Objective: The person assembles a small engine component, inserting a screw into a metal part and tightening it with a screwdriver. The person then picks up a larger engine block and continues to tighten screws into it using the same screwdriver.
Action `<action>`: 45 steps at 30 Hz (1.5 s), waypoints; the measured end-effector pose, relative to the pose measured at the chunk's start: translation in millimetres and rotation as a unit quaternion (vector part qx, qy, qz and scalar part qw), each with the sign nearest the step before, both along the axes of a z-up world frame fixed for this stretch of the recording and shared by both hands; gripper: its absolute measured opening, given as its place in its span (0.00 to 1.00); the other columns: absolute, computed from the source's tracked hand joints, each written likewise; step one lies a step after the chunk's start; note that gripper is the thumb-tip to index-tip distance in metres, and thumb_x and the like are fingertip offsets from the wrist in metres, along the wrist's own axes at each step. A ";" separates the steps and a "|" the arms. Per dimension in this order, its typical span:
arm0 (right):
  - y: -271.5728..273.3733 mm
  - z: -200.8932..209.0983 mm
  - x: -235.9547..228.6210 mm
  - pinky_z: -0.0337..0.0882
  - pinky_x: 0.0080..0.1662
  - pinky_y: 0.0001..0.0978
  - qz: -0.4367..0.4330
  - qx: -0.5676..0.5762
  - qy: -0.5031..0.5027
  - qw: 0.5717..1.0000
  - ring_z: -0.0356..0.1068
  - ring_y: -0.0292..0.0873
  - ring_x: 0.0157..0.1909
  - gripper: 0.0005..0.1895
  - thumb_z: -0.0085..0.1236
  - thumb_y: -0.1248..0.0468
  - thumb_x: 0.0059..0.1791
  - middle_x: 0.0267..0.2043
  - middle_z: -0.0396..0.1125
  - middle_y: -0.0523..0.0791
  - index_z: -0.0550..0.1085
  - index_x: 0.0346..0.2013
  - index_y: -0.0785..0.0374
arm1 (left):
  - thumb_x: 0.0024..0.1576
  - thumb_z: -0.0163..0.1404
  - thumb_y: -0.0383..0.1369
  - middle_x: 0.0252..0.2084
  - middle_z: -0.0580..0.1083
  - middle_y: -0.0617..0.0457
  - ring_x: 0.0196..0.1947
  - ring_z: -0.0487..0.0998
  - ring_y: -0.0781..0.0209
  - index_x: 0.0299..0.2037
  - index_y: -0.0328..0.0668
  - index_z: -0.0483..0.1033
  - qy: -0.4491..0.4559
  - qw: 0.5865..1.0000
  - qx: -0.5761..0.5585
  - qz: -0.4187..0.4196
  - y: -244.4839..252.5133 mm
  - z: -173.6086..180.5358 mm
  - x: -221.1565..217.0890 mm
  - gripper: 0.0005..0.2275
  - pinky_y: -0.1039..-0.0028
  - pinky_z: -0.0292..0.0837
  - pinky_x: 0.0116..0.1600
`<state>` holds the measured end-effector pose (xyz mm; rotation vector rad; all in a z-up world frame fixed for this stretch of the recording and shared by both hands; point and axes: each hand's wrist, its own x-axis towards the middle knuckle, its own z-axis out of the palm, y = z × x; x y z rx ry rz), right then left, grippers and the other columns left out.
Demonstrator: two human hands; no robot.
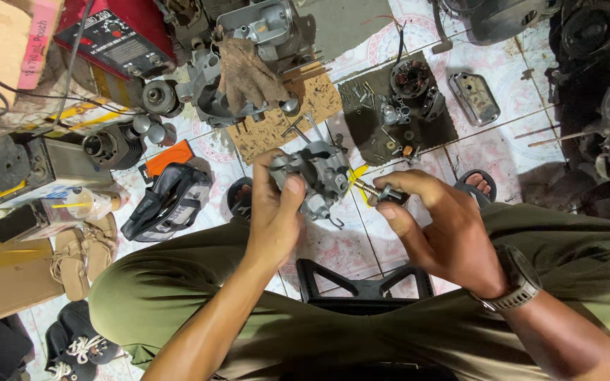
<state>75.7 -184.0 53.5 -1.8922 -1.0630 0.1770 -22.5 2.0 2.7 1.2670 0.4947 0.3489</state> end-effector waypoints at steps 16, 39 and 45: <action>7.2 -1.2 5.1 0.71 0.41 0.38 0.059 0.015 -0.093 0.994 0.71 0.49 0.37 0.13 0.52 0.67 0.48 0.39 0.70 0.53 0.67 0.45 0.70 | 0.44 0.54 0.51 0.42 0.61 0.53 0.41 0.63 0.64 0.46 0.43 0.58 -0.015 0.966 0.254 0.049 -4.4 23.4 -1.5 0.28 0.77 0.61 0.43; 2.0 -5.7 8.4 0.74 0.44 0.31 0.027 0.019 -0.038 0.999 0.74 0.44 0.43 0.23 0.60 0.67 0.45 0.47 0.70 0.50 0.65 0.52 0.65 | 0.41 0.61 0.40 0.53 0.65 0.37 0.59 0.67 0.45 0.42 0.45 0.55 -0.169 0.947 0.272 -0.004 -5.8 32.5 2.6 0.27 0.59 0.62 0.63; 4.7 -0.6 7.1 0.72 0.44 0.33 0.025 0.044 0.001 0.999 0.74 0.47 0.42 0.15 0.56 0.66 0.46 0.43 0.71 0.53 0.69 0.46 0.67 | 0.42 0.61 0.40 0.55 0.64 0.36 0.60 0.65 0.46 0.42 0.46 0.55 -0.200 0.944 0.262 -0.009 -9.3 35.2 3.5 0.26 0.57 0.58 0.66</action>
